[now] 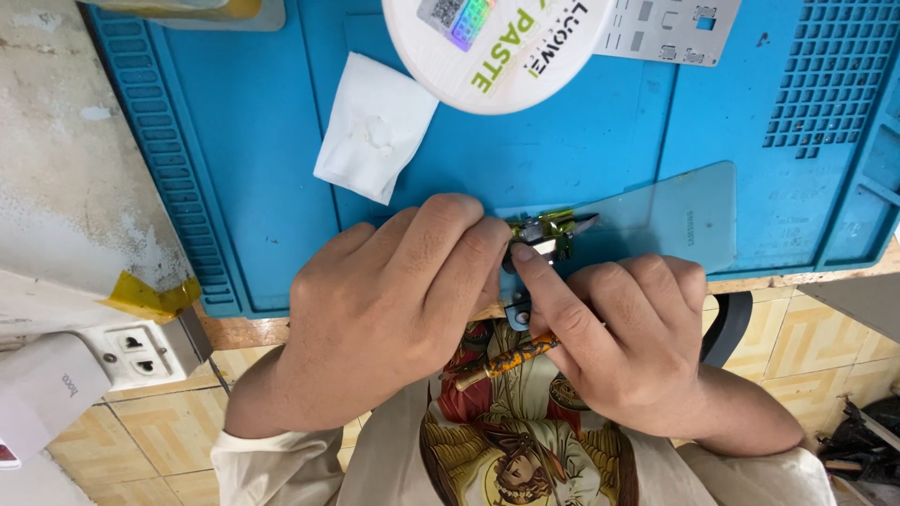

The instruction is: Cleaning and preparing a mobile phone camera module and its housing for assembly using a precision tool.

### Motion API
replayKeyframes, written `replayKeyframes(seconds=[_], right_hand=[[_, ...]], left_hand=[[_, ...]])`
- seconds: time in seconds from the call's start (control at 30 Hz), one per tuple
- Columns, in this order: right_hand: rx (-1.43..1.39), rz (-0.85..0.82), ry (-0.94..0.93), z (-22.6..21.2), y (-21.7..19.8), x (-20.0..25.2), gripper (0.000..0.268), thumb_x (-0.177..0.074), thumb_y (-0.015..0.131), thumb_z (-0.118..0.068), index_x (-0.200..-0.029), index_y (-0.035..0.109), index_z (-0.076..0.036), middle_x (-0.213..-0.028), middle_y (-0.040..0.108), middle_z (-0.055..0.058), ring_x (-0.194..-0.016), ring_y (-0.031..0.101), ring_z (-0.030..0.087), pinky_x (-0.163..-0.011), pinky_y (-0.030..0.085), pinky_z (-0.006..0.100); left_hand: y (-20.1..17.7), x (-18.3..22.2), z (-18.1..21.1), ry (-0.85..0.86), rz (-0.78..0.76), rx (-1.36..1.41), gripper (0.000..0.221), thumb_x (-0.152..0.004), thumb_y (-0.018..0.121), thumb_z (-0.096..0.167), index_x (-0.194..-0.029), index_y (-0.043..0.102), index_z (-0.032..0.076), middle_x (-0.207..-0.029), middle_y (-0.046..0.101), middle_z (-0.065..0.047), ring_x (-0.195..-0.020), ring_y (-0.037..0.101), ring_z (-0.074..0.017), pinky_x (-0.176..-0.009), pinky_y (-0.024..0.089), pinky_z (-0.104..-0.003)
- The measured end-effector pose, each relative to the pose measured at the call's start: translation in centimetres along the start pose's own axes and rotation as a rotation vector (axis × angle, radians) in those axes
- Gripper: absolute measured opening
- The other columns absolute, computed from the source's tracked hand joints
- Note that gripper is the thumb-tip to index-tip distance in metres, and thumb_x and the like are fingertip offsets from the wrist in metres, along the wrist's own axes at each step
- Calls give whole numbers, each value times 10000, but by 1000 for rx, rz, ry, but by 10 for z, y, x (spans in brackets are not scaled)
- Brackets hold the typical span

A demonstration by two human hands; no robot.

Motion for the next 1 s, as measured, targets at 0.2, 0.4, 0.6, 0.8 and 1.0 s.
replayKeyframes(seconds=[0.2,0.4,0.6,0.8,1.0], right_hand=[[14,17,0,0,-1,0,295,-884,372,-188,-1034,605,-86,-657,435,19,-574,359,210,-569,229,338],[0,10,13,1,-2,-1,296,-883,370,-192,-1029,606,-90,-658,441,9,-569,360,206,-560,226,338],[13,17,10,0,-4,-2,270,-879,389,-172,-1016,609,-96,-648,432,1,-561,359,203,-555,239,332],[31,-5,8,0,-3,-1,245,-878,423,-163,-1035,601,-103,-666,444,0,-576,369,206,-561,246,333],[48,11,7,0,-4,0,226,-877,447,-154,-1034,603,-110,-672,438,9,-577,370,205,-560,257,331]], left_hand=[[-5,-6,0,-48,25,12,105,-914,448,166,-901,538,113,-886,480,-13,-616,474,-92,-472,280,-258],[-6,-11,-3,-148,1,109,34,-873,517,107,-841,525,109,-804,466,-13,-623,477,-118,-476,318,-268],[-5,-11,-4,-212,13,176,29,-846,546,77,-844,527,100,-791,473,-18,-657,464,-144,-504,347,-285],[-5,-10,-6,-250,15,205,42,-848,560,99,-861,520,96,-799,480,-16,-652,460,-154,-497,327,-296],[-7,-11,-6,-253,21,264,63,-834,581,87,-863,525,89,-794,491,-25,-674,480,-162,-512,331,-305]])
Point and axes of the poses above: each hand's wrist, its own x-axis away from the middle knuckle, its own y-axis out of the palm, z = x × y, the point moved 8 cm from there along -x, towards the middle knuckle
